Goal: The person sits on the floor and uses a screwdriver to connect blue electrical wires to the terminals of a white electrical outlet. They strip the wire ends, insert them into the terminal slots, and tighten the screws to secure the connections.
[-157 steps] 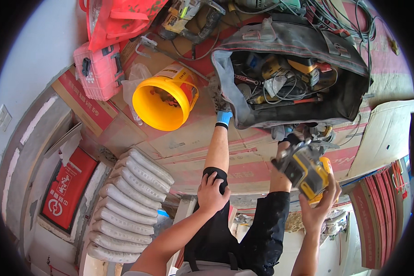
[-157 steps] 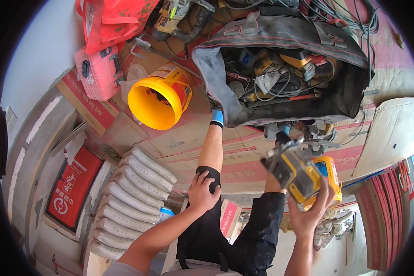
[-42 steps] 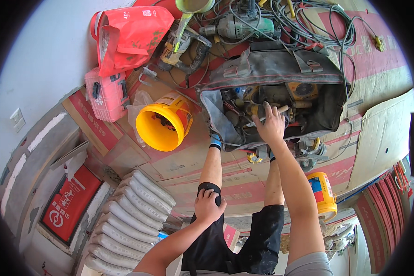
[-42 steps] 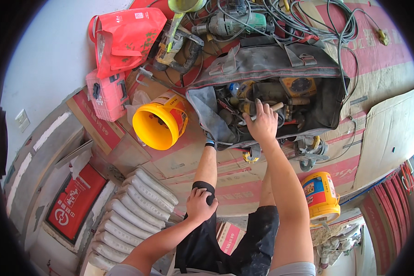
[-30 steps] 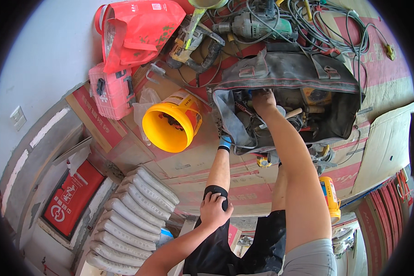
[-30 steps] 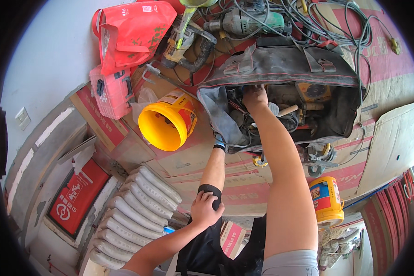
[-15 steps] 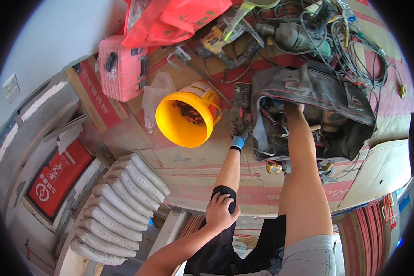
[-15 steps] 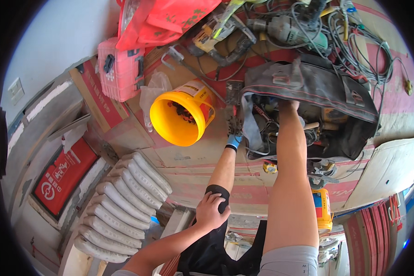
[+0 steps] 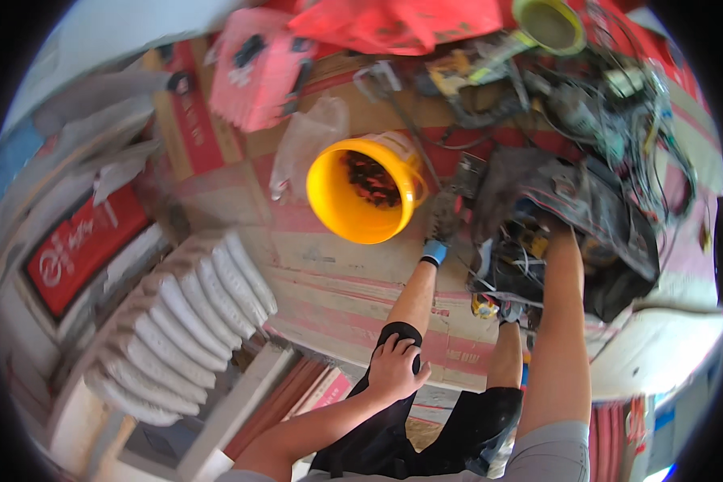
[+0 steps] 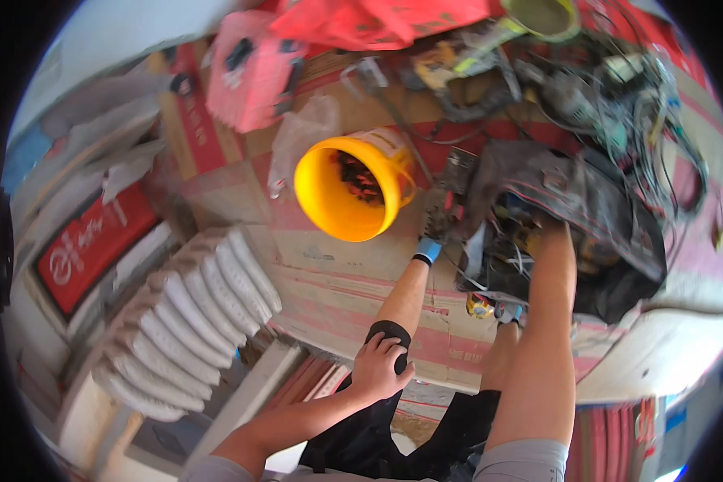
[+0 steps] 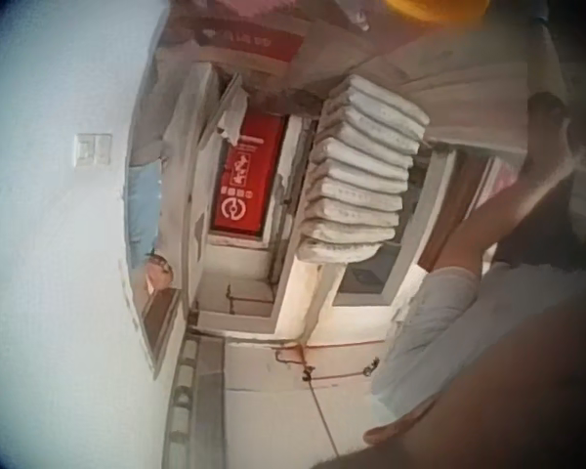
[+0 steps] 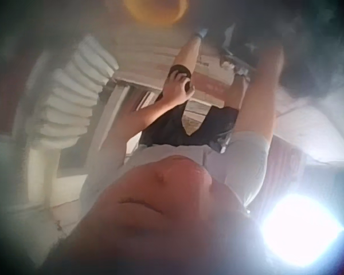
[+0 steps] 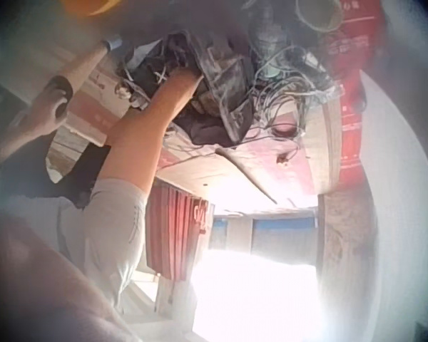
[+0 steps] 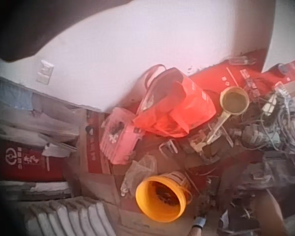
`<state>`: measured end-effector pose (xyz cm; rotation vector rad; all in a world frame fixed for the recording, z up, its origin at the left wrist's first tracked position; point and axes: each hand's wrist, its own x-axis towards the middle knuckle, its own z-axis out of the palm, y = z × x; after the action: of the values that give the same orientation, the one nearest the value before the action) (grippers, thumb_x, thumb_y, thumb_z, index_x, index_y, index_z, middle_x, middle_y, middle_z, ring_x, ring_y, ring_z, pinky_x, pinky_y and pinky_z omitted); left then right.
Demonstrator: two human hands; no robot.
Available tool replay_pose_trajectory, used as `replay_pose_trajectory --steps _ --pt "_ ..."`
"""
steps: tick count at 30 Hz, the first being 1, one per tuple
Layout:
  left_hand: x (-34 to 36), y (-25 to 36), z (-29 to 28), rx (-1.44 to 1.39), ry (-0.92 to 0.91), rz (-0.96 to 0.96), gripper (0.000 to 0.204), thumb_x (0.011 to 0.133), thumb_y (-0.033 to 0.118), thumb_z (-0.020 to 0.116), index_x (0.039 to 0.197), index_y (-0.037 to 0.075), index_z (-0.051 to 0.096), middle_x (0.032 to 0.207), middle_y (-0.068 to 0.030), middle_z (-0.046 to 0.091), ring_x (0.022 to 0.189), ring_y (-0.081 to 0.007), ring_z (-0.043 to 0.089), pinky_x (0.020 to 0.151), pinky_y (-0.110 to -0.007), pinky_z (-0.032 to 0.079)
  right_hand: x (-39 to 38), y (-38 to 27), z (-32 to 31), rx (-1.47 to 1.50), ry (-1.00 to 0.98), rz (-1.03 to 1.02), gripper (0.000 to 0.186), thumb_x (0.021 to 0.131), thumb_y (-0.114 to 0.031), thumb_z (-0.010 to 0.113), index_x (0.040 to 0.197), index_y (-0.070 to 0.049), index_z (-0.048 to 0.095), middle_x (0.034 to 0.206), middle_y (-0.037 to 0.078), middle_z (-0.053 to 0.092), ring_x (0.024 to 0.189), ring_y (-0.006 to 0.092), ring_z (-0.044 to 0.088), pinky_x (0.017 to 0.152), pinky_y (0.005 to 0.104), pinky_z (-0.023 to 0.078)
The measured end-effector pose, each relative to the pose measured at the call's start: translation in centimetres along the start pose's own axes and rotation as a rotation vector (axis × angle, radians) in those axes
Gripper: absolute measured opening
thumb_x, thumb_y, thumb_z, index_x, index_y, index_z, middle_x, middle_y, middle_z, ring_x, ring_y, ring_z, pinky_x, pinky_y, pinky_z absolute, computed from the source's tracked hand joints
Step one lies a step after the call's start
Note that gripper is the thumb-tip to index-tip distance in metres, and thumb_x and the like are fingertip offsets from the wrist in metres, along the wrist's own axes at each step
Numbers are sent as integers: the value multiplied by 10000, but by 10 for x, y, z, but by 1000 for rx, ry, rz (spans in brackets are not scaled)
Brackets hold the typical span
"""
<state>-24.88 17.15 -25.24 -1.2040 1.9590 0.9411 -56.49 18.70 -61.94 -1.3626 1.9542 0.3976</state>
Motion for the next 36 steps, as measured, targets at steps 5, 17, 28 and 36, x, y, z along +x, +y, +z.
replay_pose_trajectory --steps 5,17,28,36 --pt "-9 -7 -3 -70 -120 -119 444 792 427 681 1054 68 692 1142 -103 629 1248 -346 487 965 -485 431 8 21 15 -22 -21 -161 514 913 -321 575 1346 -53 509 1381 183 526 1261 344 522 1039 432 425" --pt "-117 13 104 -282 261 -143 488 817 412 630 1142 48 651 1399 -114 488 1316 -341 403 970 -549 391 -158 54 -131 -80 -429 -251 385 794 -302 656 998 25 638 969 280 665 914 441 648 788 483 529" --pt "-314 -108 35 -949 249 -409 517 839 505 599 1197 139 674 1205 -143 663 1165 -348 591 972 -500 455 -400 -133 -331 265 -364 -152 257 825 -270 636 875 -18 642 714 140 585 647 301 582 560 420 457" --pt "-393 -329 107 -1178 494 -556 448 826 411 605 1123 88 696 1054 -178 705 1001 -368 667 852 -484 527 -423 -465 -379 228 -350 -197 239 827 -250 653 900 -23 638 634 80 541 552 219 547 483 363 429"
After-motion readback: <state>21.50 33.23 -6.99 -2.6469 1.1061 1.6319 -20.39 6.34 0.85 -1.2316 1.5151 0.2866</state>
